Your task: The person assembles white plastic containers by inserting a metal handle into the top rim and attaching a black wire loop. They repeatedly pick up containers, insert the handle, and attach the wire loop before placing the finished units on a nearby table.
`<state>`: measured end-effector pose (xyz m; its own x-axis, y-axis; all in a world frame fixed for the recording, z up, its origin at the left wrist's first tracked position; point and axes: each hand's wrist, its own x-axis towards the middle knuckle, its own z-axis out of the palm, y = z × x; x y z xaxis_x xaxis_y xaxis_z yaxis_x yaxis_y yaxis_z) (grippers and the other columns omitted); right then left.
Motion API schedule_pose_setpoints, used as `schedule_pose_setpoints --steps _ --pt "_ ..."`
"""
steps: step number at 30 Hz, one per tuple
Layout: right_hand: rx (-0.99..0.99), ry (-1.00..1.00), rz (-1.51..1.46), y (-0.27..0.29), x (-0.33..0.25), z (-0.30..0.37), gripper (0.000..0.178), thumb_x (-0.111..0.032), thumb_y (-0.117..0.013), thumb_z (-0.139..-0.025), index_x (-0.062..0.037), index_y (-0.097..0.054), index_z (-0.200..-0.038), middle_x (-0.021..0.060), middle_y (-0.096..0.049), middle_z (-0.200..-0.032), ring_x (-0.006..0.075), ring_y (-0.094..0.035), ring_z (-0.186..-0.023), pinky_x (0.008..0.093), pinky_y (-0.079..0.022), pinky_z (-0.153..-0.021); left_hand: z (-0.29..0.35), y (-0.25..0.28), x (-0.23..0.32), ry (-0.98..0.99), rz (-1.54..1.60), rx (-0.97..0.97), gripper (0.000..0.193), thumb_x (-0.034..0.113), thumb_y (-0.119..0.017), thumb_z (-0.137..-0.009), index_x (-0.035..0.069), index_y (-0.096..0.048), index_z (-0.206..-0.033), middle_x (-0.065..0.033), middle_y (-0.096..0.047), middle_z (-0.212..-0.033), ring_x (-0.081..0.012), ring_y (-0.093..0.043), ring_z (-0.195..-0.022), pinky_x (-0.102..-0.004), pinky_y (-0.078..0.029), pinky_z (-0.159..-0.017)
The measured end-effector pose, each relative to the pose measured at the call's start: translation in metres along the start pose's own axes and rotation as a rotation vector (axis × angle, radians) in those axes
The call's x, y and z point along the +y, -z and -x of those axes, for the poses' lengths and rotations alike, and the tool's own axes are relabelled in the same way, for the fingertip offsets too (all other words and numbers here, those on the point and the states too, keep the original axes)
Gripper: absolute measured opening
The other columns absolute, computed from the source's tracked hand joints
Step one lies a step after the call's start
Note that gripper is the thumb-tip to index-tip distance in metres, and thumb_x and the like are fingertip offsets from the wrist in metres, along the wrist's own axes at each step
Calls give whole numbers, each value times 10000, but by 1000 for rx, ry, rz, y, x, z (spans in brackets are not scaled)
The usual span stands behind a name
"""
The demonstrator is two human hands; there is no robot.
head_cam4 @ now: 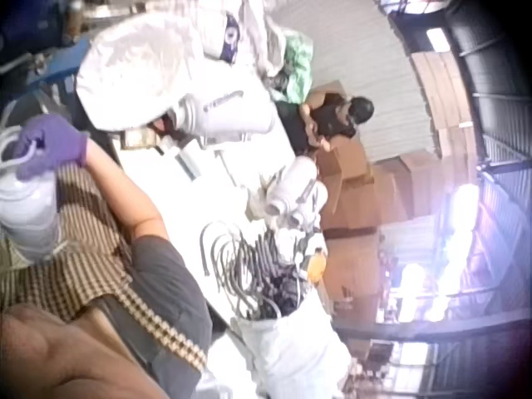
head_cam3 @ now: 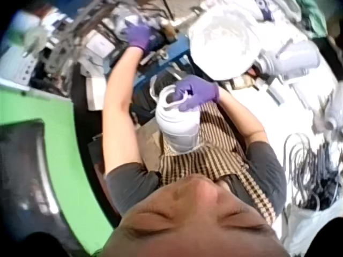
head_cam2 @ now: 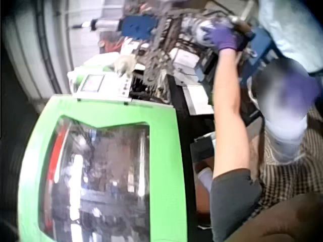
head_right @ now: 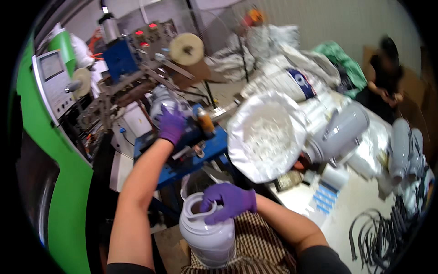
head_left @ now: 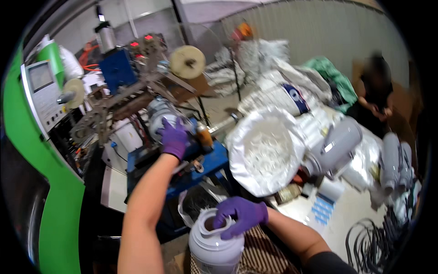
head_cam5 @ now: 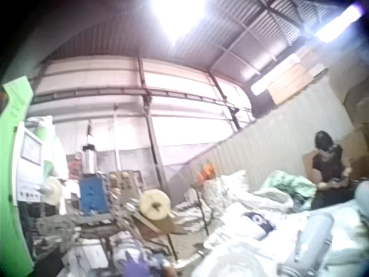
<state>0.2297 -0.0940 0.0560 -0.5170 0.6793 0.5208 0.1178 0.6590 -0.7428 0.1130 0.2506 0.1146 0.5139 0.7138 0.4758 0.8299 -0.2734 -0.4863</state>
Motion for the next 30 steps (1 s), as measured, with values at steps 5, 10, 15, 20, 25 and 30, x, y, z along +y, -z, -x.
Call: schedule_pose_setpoints --steps 5,10,15,20,25,30 --pt "432 -198 -198 5 28 39 858 -319 -868 -802 -43 -434 -1490 51 -680 -1065 158 -653 -954 324 -518 -836 91 109 38 -659 1450 -341 655 280 -770 -846 101 -571 -1444 -151 -297 -1661 -380 -347 -1488 -551 -375 -1144" --pt "782 -213 387 42 63 87 903 -280 -803 -855 -62 -323 -1587 81 -635 -1100 222 -612 -1012 362 -498 -898 234 171 20 -772 2073 -665 282 133 -736 -786 -9 -762 -1028 -239 -587 -1406 -353 -636 -1214 -446 -497 -1051" --pt "617 -801 1621 72 162 197 710 -418 -644 -922 -107 -445 -1528 162 -553 -1345 350 -474 -1299 530 -271 -1179 256 144 -9 -827 1900 -205 284 238 -826 -645 15 -676 -734 -280 -689 -1205 -393 -722 -1019 -455 -577 -905" --pt "749 -640 1628 76 170 200 635 -436 -614 -925 -205 -500 -1505 165 -471 -1465 378 -400 -1367 558 -276 -1176 253 133 -11 -601 1844 -200 607 555 -900 -599 25 -620 -699 -271 -674 -1223 -373 -691 -1029 -448 -538 -948" --pt "708 -460 1306 38 40 233 380 -288 -718 -858 -118 -686 -1197 123 -688 -1124 335 -627 -1076 466 -472 -979 261 132 -56 -30 1809 -85 996 738 -762 -726 -54 -615 -1313 -184 -617 -1345 -241 -646 -1088 -390 -524 -976" --pt "596 -1525 1397 -36 -138 387 346 -443 -751 -825 -119 -740 -946 144 -696 -926 338 -670 -907 444 -521 -809 248 51 -24 85 1847 -368 478 363 -657 -966 -22 -674 -1248 -63 -687 -977 -179 -674 -985 -322 -544 -926"
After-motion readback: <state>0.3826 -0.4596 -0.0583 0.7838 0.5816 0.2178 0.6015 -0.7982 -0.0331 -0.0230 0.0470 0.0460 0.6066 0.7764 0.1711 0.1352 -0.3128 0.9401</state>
